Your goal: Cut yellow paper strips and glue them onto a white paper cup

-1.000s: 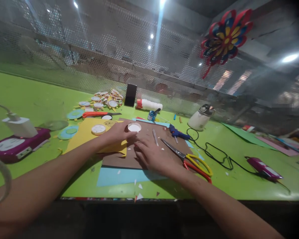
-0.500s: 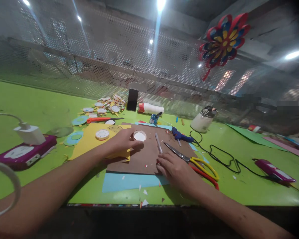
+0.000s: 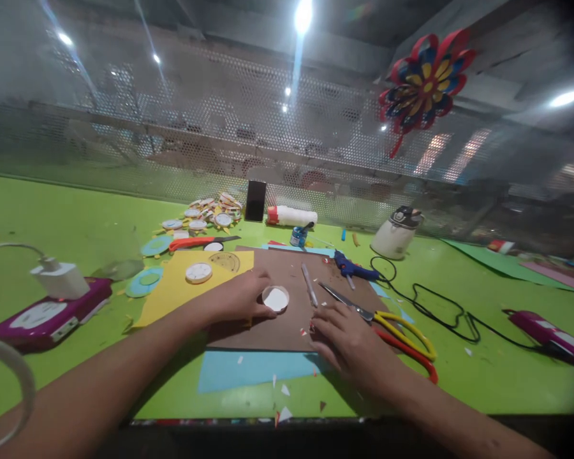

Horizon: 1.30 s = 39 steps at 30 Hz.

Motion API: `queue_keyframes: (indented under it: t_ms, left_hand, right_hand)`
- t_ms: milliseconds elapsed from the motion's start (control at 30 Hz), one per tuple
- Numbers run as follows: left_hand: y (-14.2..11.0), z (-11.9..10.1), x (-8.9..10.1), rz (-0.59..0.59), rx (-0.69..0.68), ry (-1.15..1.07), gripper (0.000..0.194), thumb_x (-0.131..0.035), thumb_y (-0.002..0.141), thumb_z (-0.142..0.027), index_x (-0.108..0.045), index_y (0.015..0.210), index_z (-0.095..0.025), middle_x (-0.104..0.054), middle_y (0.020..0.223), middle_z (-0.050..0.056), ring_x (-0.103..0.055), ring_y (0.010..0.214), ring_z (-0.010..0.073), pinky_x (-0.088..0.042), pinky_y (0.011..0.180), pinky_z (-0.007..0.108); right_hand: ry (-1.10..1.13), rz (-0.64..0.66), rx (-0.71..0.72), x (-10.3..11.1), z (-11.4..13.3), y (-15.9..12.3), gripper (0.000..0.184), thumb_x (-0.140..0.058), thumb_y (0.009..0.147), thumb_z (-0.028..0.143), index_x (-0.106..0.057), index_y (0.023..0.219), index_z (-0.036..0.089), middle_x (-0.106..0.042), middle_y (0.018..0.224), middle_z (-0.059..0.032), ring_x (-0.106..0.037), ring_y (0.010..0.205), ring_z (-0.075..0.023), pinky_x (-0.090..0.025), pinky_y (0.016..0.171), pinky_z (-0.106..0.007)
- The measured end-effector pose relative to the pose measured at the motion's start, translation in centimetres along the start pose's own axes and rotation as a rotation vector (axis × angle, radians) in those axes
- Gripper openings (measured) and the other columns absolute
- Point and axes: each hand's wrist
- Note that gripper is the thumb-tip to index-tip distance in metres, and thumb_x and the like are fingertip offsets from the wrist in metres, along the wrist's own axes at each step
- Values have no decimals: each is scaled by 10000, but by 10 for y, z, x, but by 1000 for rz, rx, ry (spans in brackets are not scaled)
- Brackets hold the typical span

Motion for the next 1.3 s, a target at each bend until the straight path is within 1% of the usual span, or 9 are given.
queue_keyframes:
  t_ms: [133, 267, 400, 500, 600, 800, 967, 1133, 1300]
  left_hand:
    - [1, 1, 1, 11, 12, 44, 407, -654, 673, -450, -608, 982, -188, -578, 998, 76, -563, 848, 221, -424, 725, 303]
    - [2, 2, 4, 47, 16, 75, 555, -685, 624, -497, -577, 1075, -192, -580, 1071, 90, -560, 948, 260, -416, 791, 329]
    - [0, 3, 4, 46, 33, -1, 789, -715, 603, -486, -439, 1287, -208, -537, 1248, 105, -507, 1109, 282, -400, 895, 354]
    - [-1, 1, 1, 46, 39, -85, 862, -719, 624, -436, -336, 1374, -254, -499, 1327, 74, -487, 1157, 262, -385, 945, 348]
    - [-1, -1, -3, 35, 41, -116, 831, -691, 665, -427, -306, 1391, -304, -480, 1357, 44, -483, 1168, 256, -376, 964, 357]
    - [2, 2, -6, 32, 74, -101, 721, -622, 736, -404, -320, 1384, -311, -529, 1305, 46, -520, 1127, 252, -392, 941, 354]
    - [3, 7, -4, 54, 101, -82, 767, -638, 716, -422, -299, 1395, -314, -550, 1283, 35, -534, 1111, 257, -404, 920, 336]
    - [3, 12, -6, 45, 105, -79, 797, -664, 694, -433, -284, 1391, -353, -567, 1247, 9, -551, 1076, 240, -408, 902, 319]
    - [3, 15, -7, 48, 97, -102, 784, -671, 690, -408, -307, 1380, -338, -569, 1238, 16, -561, 1047, 233, -417, 881, 308]
  right_hand:
    - [89, -104, -59, 3, -12, 19, 154, -502, 883, 207, -637, 944, 165, -644, 985, -113, -546, 949, -246, -441, 866, -442]
    - [139, -152, -80, -2, -21, 35, 165, -488, 885, 199, -643, 928, 163, -651, 956, -103, -551, 908, -225, -446, 828, -400]
    - [182, -170, -93, -6, -27, 40, 160, -493, 882, 191, -649, 899, 165, -669, 897, -80, -559, 873, -212, -443, 792, -361]
    - [196, -200, -129, -10, -32, 41, 169, -483, 888, 201, -649, 897, 167, -667, 860, -76, -564, 826, -205, -443, 744, -343]
    - [199, -243, -179, -13, -36, 37, 192, -465, 897, 213, -646, 852, 168, -652, 802, -72, -563, 773, -201, -439, 704, -331]
    - [217, -291, -190, -14, -34, 30, 185, -478, 883, 180, -624, 769, 182, -624, 716, -46, -554, 719, -187, -440, 681, -312]
    - [262, -287, -178, -13, -31, 29, 168, -501, 872, 172, -629, 763, 183, -610, 683, -28, -557, 700, -171, -433, 686, -286]
    - [326, -282, -251, -10, -32, 27, 199, -489, 878, 189, -646, 757, 184, -623, 651, -22, -565, 615, -155, -401, 595, -256]
    - [386, -286, -331, -8, -33, 26, 219, -477, 885, 216, -671, 794, 169, -648, 635, -17, -569, 567, -142, -374, 524, -236]
Point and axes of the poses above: each hand's wrist, its own y-axis towards the middle knuckle, its own x-axis out of the back of the hand, z = x × y
